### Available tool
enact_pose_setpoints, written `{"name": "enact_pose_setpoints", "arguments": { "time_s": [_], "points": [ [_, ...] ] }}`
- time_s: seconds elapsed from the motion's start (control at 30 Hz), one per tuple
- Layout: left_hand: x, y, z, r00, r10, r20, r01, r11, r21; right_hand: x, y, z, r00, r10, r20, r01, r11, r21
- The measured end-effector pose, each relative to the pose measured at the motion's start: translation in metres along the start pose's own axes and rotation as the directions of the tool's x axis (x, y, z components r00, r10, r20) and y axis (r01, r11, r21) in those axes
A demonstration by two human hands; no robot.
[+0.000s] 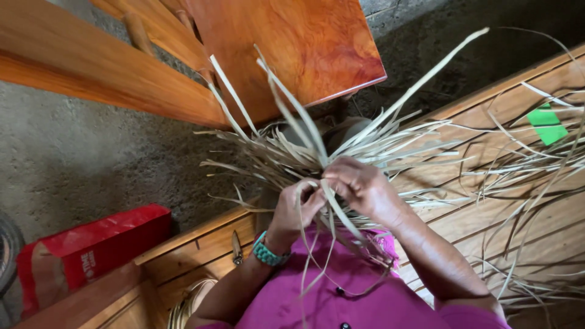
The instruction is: Weaving thin strips of material together to form a structured object
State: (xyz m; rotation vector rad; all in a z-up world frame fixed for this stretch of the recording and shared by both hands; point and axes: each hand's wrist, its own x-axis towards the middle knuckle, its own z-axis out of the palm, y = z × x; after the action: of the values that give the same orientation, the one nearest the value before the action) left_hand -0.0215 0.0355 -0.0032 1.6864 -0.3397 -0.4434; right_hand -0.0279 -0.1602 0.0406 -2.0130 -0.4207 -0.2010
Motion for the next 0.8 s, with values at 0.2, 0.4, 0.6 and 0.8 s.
{"name": "enact_pose_setpoints", "arguments": {
  "time_s": [0.2,0.4,0.6,0.8],
  "points": [
    [0.007,0.024,-0.003,0.989,-0.136,0.058,0.147,0.95,-0.276,0.004,-0.013,-0.015,0.988,0.149,-0.051,-0.141,0.981,0.131],
    [0.009,0.025,-0.004,0.996,-0.083,-0.023,0.081,0.994,-0.068,-0.004,-0.014,-0.007,0.974,0.223,-0.025,-0.216,0.961,0.173],
    [0.013,0.004,-0.002,0.996,-0.09,0.005,0.089,0.979,-0.186,0.001,-0.033,-0.014,0.982,0.188,0.015,-0.185,0.95,0.25],
    [0.022,0.008,-0.008,1.0,-0.021,0.011,0.023,0.992,-0.127,-0.024,-0.029,-0.011,0.994,-0.046,0.1,0.055,0.995,-0.084]
  ]
}}
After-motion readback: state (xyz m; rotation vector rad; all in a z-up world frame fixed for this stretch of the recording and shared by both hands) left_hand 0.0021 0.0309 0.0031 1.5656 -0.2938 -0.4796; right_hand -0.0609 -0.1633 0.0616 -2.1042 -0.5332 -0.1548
